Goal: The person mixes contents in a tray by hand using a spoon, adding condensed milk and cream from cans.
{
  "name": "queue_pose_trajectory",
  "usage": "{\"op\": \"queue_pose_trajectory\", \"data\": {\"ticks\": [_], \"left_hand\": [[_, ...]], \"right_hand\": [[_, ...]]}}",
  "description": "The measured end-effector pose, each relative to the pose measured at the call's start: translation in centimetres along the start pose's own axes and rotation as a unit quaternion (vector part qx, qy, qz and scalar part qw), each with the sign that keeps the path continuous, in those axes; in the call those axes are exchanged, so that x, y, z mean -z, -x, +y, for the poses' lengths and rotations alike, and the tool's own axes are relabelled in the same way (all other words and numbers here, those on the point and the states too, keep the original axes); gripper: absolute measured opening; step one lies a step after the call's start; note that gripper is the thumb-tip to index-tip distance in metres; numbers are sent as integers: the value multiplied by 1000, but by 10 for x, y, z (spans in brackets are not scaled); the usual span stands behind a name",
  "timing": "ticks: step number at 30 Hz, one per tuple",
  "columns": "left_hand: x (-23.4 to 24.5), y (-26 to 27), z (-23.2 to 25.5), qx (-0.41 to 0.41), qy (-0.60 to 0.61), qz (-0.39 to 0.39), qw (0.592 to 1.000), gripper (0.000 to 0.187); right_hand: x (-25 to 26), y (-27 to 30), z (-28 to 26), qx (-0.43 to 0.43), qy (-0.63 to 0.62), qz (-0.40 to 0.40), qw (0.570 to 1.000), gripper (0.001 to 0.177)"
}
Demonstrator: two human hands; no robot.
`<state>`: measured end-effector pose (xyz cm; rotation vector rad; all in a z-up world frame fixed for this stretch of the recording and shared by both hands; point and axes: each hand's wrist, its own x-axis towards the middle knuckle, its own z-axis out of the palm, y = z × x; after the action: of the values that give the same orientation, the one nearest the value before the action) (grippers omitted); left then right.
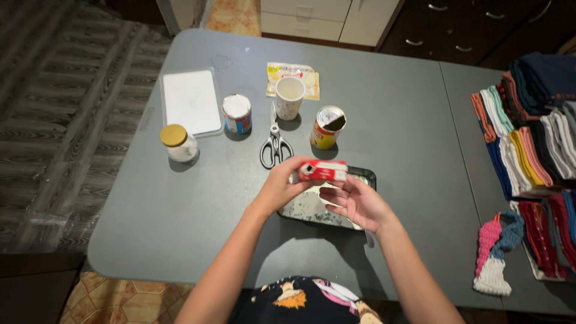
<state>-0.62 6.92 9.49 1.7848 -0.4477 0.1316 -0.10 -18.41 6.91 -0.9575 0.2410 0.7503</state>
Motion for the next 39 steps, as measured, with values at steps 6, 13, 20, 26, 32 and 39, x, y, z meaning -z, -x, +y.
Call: {"op": "queue_pose_trajectory", "data": {"ticks": [6,13,20,26,32,39], "left_hand": [[7,-19,-29,38,40,183,982,43],[-7,-72,-63,30,99,308,946,42],[-25,-124,-96,100,-17,276,956,43],[-43,-142,-123,121,-31,250,960,46],[-55,-142,-161,106,-50,209,971,51],[-56,-129,-188,117,-80,183,973,70]], "right_hand": [[0,-44,-14,136,209,108,962,44],[-4,-116,-14,211,290,102,928,40],[15,-144,-3,279,410,195,847,34],[33,-147,-17,247,389,269,846,30],[11,-138,-14,234,427,274,829,29],[-15,-127,-13,232,462,262,815,28]]}}
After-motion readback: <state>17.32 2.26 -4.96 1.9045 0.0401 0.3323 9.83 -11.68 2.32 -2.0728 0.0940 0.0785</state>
